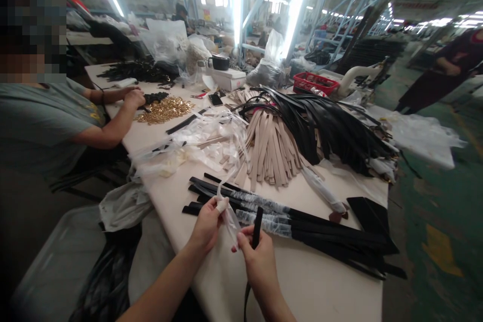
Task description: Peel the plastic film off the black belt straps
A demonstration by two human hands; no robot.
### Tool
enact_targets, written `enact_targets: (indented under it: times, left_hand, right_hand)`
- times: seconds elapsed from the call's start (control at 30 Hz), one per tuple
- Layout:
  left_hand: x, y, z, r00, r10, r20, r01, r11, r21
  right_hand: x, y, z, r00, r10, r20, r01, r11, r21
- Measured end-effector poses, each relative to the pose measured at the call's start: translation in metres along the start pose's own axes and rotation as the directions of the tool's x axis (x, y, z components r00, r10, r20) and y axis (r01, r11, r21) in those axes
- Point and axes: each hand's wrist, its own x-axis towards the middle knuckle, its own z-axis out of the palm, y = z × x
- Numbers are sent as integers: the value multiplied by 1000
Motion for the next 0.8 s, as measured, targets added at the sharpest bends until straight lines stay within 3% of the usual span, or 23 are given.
enact_targets:
  times: [0.2,0.47,0.63,0.8]
  left_hand:
    - [33,9,-4,996,43,-83,-42,999,14]
    - [100,25,14,988,81,-133,-81,997,0]
    - [152,54,25,979,115,-169,-105,992,66]
    - [194,97,36,970,170,-172,-131,967,217]
  right_hand:
    - [-31,13,-7,997,74,32,-76,996,53]
    - [-50,30,-9,998,42,-56,-38,997,63]
    - [-48,28,-16,994,24,-103,-23,1000,19]
    - [-44,33,-16,993,53,-109,-45,996,75]
